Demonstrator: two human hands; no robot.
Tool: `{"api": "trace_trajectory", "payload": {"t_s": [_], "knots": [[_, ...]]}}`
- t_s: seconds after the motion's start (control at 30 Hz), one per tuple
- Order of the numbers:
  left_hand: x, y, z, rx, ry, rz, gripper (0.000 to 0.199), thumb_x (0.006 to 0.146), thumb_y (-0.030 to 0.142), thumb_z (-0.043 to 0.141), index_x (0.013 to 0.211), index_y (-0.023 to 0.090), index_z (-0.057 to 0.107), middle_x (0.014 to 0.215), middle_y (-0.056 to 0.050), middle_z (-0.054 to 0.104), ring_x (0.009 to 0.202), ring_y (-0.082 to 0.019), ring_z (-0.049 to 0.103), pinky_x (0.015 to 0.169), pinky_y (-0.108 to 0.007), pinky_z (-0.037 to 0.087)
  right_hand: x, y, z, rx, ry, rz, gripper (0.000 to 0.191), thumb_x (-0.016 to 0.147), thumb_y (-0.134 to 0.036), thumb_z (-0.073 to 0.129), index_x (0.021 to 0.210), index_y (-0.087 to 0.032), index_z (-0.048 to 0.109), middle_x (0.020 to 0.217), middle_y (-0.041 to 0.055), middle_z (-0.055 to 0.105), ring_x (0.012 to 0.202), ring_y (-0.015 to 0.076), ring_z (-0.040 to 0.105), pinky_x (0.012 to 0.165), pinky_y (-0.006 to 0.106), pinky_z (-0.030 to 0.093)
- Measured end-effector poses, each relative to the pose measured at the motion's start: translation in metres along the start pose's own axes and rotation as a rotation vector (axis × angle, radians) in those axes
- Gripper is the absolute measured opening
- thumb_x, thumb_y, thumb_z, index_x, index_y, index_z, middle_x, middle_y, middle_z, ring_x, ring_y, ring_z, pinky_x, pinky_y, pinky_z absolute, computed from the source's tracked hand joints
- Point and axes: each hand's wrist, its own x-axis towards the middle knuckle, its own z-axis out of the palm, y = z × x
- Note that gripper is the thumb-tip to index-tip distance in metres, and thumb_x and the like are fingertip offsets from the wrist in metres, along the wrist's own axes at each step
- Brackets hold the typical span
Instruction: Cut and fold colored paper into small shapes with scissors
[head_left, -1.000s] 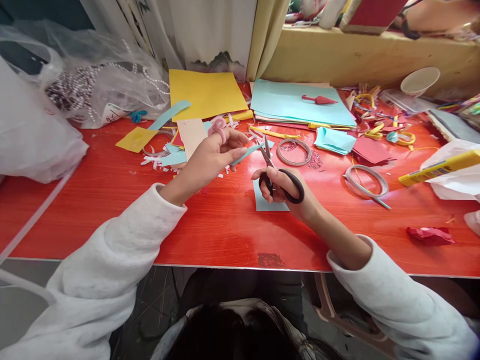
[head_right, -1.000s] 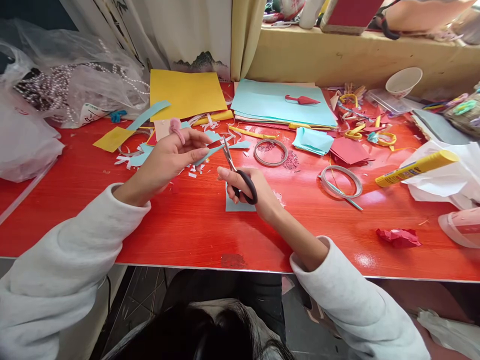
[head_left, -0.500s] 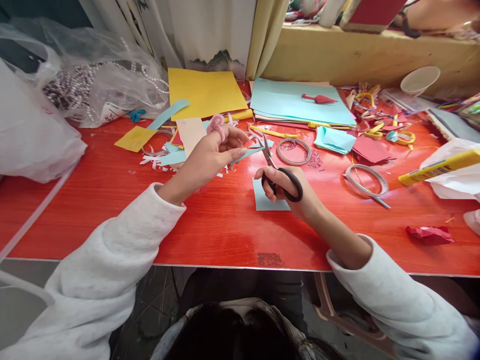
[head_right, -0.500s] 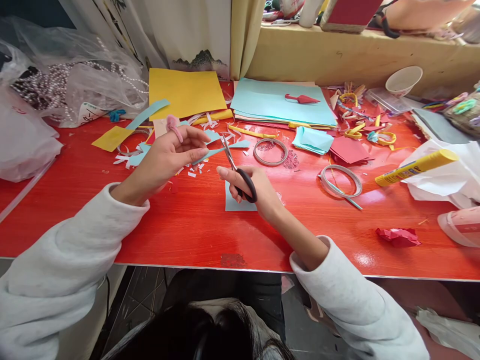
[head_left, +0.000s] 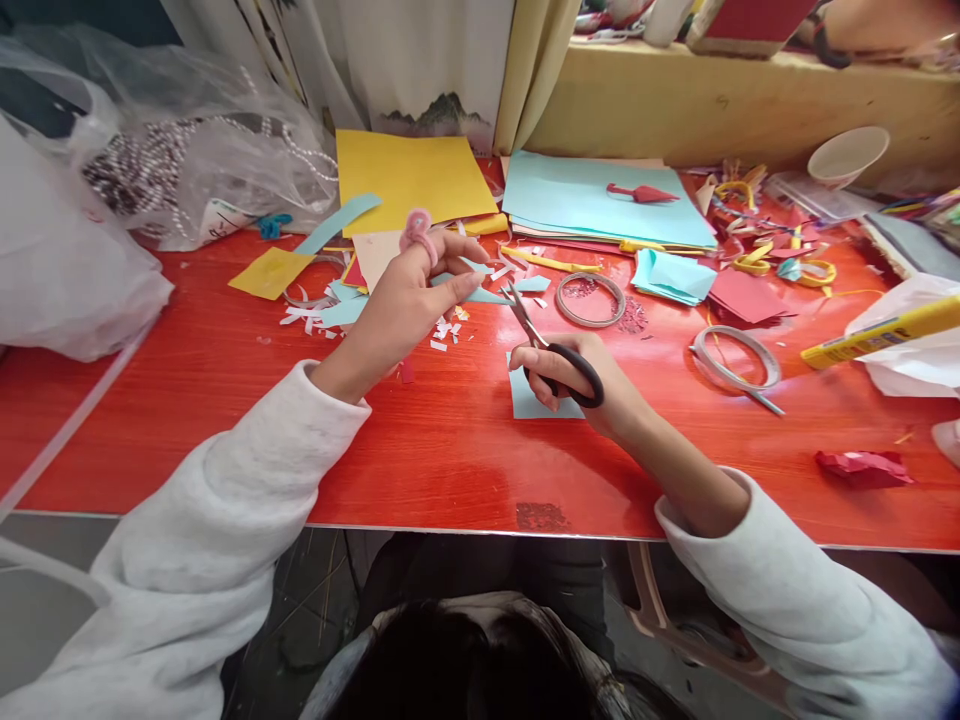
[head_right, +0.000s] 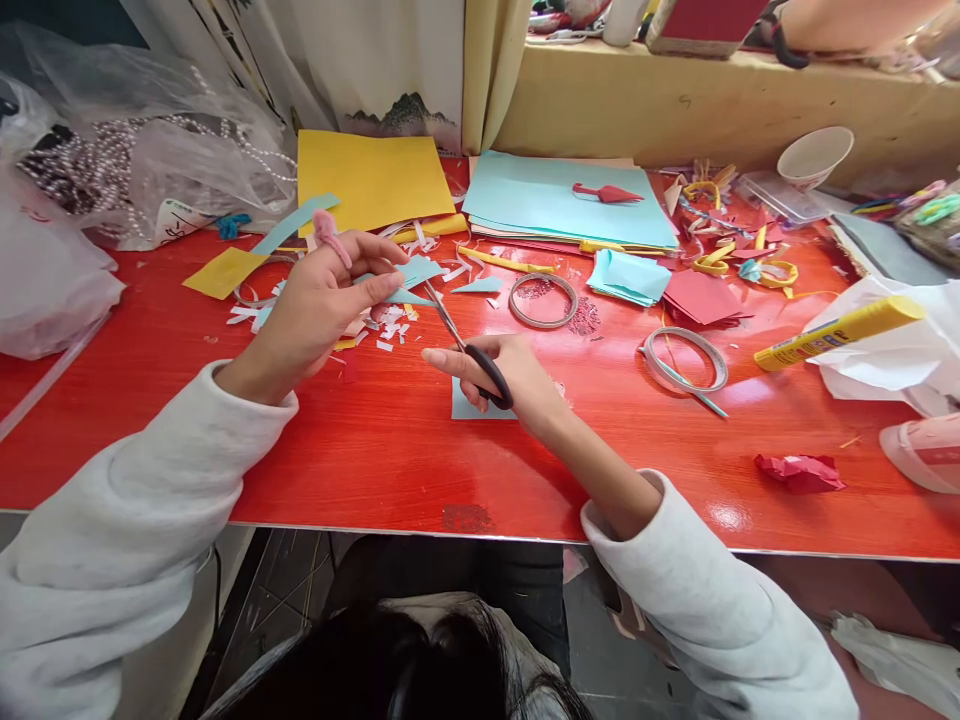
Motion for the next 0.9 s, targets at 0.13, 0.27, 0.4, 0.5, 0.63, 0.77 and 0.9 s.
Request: {"api": "trace_trajectory", "payload": {"t_s": [0.13, 0.27, 0.4, 0.5, 0.63, 0.77, 0.9], "knots": [[0.0004, 0.0016, -0.0021, 0.045, 0.017, 0.004, 0.014, 0.085, 0.028, 0.057, 0.098, 0.021, 0.058, 0.093, -0.004, 0.06, 0.099, -0.019, 0.059, 0.073, -0.028, 0.053, -0.0006, -0.0048, 0.0008, -0.052, -0.055, 0.02, 0.057, 0.078, -0.067, 0.058, 0.051, -0.018, 0.049, 0.044, -0.002, 0.045, 0.043, 0.0072, 0.037, 0.049, 0.028, 0.026], [0.0009, 0.003, -0.0021, 0.051, 0.02, 0.0, 0.014, 0.084, 0.028, 0.059, 0.097, 0.022, 0.06, 0.092, -0.005, 0.06, 0.099, -0.021, 0.058, 0.074, -0.03, 0.053, -0.0008, -0.0083, 0.0018, -0.069, -0.053, 0.071, 0.059, 0.074, -0.067, 0.061, 0.045, -0.018, 0.044, 0.042, -0.0016, 0.043, 0.042, 0.007, 0.037, 0.047, 0.028, 0.025], [0.0013, 0.0024, -0.0018, 0.042, 0.02, 0.009, 0.012, 0.084, 0.026, 0.059, 0.095, 0.022, 0.06, 0.092, -0.005, 0.06, 0.097, -0.02, 0.059, 0.073, -0.03, 0.053, -0.0004, -0.007, 0.0018, -0.069, -0.07, 0.077, 0.058, 0.074, -0.067, 0.062, 0.045, -0.019, 0.045, 0.041, -0.0009, 0.045, 0.041, 0.0074, 0.037, 0.045, 0.027, 0.025], [0.0014, 0.0009, -0.002, 0.043, 0.021, 0.008, 0.012, 0.085, 0.025, 0.058, 0.096, 0.022, 0.06, 0.095, -0.004, 0.06, 0.097, -0.019, 0.059, 0.073, -0.03, 0.053, -0.0004, -0.0063, 0.0018, -0.081, -0.07, 0.076, 0.059, 0.074, -0.065, 0.063, 0.043, -0.019, 0.043, 0.04, -0.0001, 0.044, 0.043, 0.0081, 0.038, 0.045, 0.027, 0.025], [0.0017, -0.001, -0.0031, 0.032, 0.015, 0.022, 0.013, 0.084, 0.024, 0.059, 0.097, 0.022, 0.061, 0.1, -0.004, 0.061, 0.1, -0.019, 0.058, 0.077, -0.029, 0.053, -0.0008, -0.0071, 0.0023, -0.09, -0.062, 0.078, 0.06, 0.074, -0.065, 0.064, 0.042, -0.019, 0.041, 0.039, 0.0002, 0.043, 0.045, 0.0084, 0.037, 0.046, 0.027, 0.025], [0.0021, -0.002, -0.0043, 0.035, 0.007, 0.019, 0.014, 0.084, 0.025, 0.059, 0.098, 0.022, 0.061, 0.1, -0.004, 0.061, 0.101, -0.019, 0.058, 0.08, -0.031, 0.052, -0.0009, -0.0077, 0.0029, -0.1, -0.058, 0.074, 0.061, 0.074, -0.065, 0.064, 0.042, -0.02, 0.039, 0.038, -0.0006, 0.041, 0.045, 0.0088, 0.038, 0.047, 0.027, 0.025], [0.0026, -0.0028, -0.0041, 0.049, 0.021, 0.039, 0.012, 0.084, 0.023, 0.059, 0.096, 0.022, 0.06, 0.099, -0.003, 0.06, 0.099, -0.018, 0.057, 0.084, -0.032, 0.05, -0.0008, -0.0071, 0.0034, -0.128, -0.055, 0.061, 0.06, 0.075, -0.063, 0.064, 0.042, -0.019, 0.038, 0.037, -0.0017, 0.039, 0.044, 0.0078, 0.036, 0.047, 0.027, 0.024]]}}
